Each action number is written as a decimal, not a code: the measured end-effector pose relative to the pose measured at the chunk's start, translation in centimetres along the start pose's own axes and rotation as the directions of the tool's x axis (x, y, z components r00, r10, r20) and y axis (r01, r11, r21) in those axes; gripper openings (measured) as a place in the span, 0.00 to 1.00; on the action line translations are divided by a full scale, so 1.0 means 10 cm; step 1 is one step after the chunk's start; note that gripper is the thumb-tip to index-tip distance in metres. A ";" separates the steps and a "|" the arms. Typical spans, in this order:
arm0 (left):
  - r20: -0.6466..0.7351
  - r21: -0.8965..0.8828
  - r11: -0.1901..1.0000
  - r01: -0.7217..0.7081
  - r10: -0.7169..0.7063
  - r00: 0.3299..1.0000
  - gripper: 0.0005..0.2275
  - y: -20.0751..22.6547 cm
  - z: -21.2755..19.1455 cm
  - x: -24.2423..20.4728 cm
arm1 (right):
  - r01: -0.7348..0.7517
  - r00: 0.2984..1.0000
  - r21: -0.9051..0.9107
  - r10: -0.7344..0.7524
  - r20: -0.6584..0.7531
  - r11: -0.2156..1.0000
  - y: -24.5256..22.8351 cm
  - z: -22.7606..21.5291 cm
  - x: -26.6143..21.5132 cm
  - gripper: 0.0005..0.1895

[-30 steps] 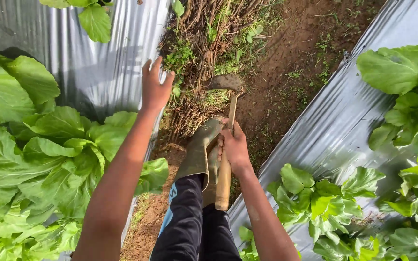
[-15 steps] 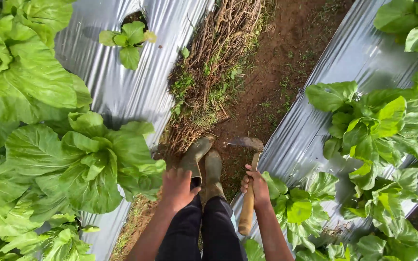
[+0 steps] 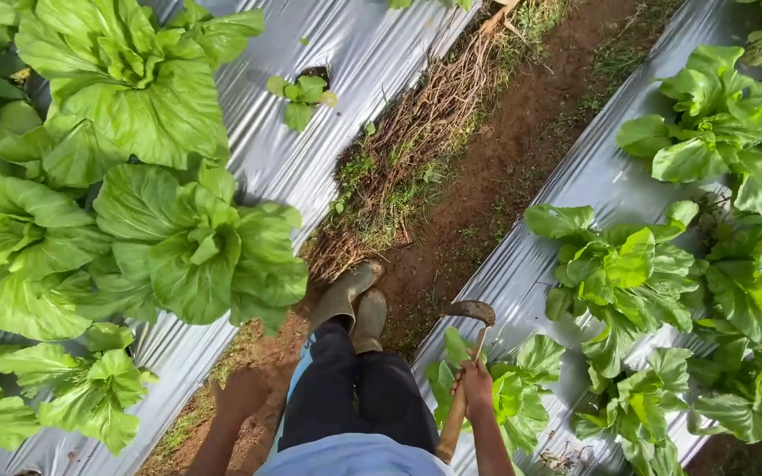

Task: Clearing weeds and dried branches from a vegetable garden bed using hands and a small hand hoe.

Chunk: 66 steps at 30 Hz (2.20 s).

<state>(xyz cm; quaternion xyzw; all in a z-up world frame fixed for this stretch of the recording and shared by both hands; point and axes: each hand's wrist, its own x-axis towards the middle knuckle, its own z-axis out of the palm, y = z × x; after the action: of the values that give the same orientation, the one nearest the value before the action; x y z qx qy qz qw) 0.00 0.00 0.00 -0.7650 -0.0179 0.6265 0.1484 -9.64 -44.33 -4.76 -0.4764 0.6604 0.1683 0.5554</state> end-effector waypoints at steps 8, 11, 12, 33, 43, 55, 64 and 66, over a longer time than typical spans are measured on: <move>0.110 -0.411 -0.907 0.094 0.053 0.993 0.28 -0.41 0.99 -0.89 | 0.267 0.963 -0.339 -0.238 0.125 0.902 0.13 -0.83 -0.11 0.31; 0.056 -0.887 0.462 -0.007 0.123 0.991 0.31 -0.31 2.36 0.17 | 0.218 0.973 -0.596 -0.219 0.071 0.773 -0.04 -0.80 -0.41 0.31; 0.058 -0.897 0.442 -0.001 0.121 0.991 0.31 -0.23 2.29 -0.13 | 0.229 0.971 -0.610 -0.226 0.083 0.759 0.01 -0.80 -0.45 0.31; -0.043 -0.998 0.052 -0.044 0.032 0.999 0.46 -1.03 2.34 -1.22 | 0.476 0.877 -0.676 -0.353 0.325 0.562 -0.10 -0.21 -0.91 0.26; 0.040 -0.913 -0.407 -0.011 -0.118 0.992 0.33 -0.88 3.51 -1.41 | 0.497 0.839 -0.839 -0.370 0.399 0.223 0.37 0.61 -0.56 0.33; 0.208 -0.301 -0.932 -0.202 -0.271 0.940 0.28 -1.42 5.17 -1.11 | 0.766 0.601 -0.637 -0.258 0.756 -0.082 1.34 2.54 -1.68 0.31; 0.436 -0.015 -0.984 -0.175 -0.164 0.885 0.22 -1.19 6.18 -1.42 | 0.713 0.692 -0.687 -0.301 0.656 0.143 2.21 3.33 -2.26 0.24; 0.479 0.074 -0.981 -0.178 -0.122 0.870 0.22 -0.90 6.39 -1.43 | 0.690 0.717 -0.711 -0.270 0.643 0.138 2.36 3.41 -2.14 0.20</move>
<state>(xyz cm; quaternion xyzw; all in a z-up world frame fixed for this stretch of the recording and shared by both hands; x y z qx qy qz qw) -63.20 18.62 4.95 0.1431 0.7782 0.1491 0.5931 -10.88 2.35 -4.05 -0.8499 0.1285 0.4046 0.3123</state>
